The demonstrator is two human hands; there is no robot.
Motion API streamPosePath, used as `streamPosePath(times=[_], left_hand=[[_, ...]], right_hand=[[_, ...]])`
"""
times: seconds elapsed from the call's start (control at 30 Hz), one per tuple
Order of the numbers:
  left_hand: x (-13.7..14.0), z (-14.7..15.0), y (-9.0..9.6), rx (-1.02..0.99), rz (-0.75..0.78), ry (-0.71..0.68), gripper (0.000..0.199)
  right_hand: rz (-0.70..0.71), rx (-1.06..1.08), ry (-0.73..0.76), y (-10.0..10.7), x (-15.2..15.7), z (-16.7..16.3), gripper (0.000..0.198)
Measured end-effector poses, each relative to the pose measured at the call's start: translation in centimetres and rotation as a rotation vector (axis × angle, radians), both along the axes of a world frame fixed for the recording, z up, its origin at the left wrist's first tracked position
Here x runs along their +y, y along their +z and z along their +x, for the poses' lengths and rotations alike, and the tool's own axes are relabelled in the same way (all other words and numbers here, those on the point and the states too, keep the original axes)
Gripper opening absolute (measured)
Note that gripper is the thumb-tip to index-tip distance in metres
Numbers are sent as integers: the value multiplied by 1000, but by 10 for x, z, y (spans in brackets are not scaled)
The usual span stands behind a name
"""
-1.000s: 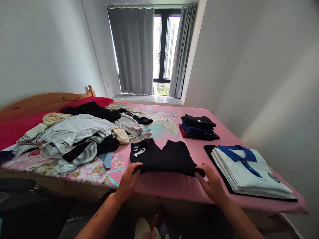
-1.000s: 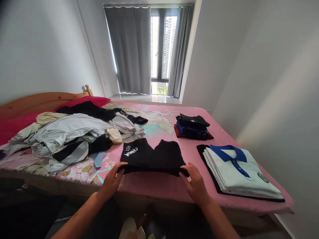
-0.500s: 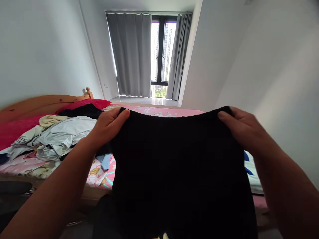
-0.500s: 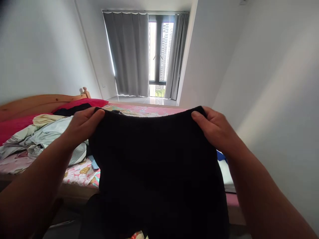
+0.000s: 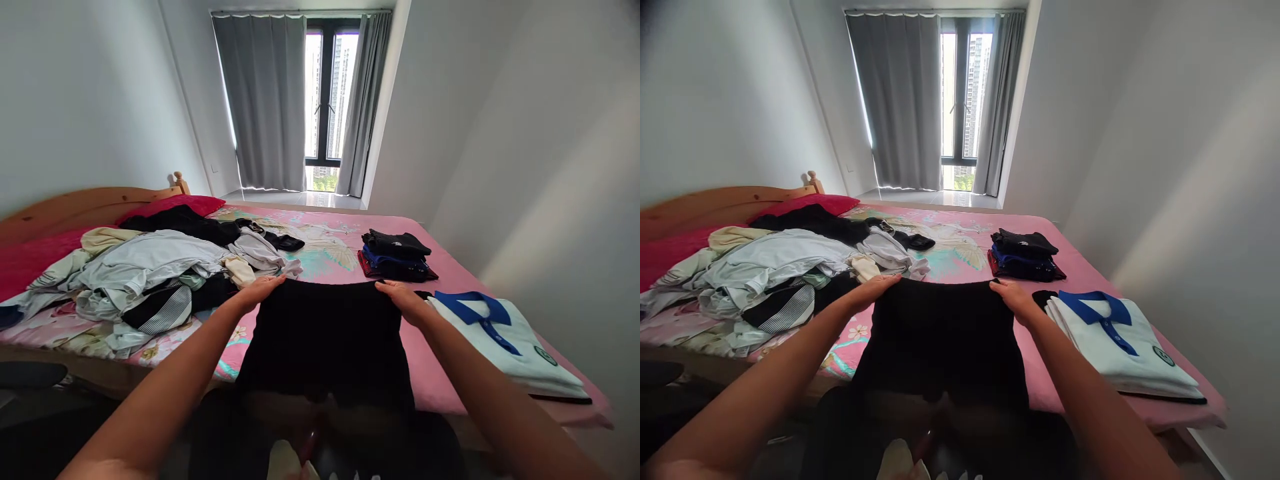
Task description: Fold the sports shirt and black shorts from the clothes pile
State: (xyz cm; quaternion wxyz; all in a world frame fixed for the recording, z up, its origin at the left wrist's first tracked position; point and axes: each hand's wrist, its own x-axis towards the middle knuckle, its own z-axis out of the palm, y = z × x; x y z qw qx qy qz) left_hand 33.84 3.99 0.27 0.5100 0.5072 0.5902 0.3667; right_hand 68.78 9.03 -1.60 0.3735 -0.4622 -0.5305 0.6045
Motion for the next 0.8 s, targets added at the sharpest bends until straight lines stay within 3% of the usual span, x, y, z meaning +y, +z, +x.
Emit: streamPosePath(times=[0.1, 0.17, 0.27, 0.4, 0.47, 0.6, 0.8], left_hand=[[-1, 6, -21, 76, -44, 136, 45], [-8, 16, -34, 119, -38, 199, 43], [-29, 44, -57, 177, 46, 251, 46], [-72, 87, -90, 424, 302, 302, 44], [-92, 100, -102, 512, 332, 298, 39], [-116, 104, -112, 545, 314, 244, 35], [-125, 103, -104, 580, 331, 218, 40]], right_hand=[[-112, 47, -42, -25, -3, -14, 15], [-91, 66, -77, -38, -16, -30, 18], [78, 58, -117, -55, -51, -61, 25], [320, -33, -74, -80, -108, -104, 33], [377, -60, -87, -93, -130, -116, 36], [402, -104, -121, -111, -149, -120, 36], [490, -163, -134, -111, -160, -116, 35]])
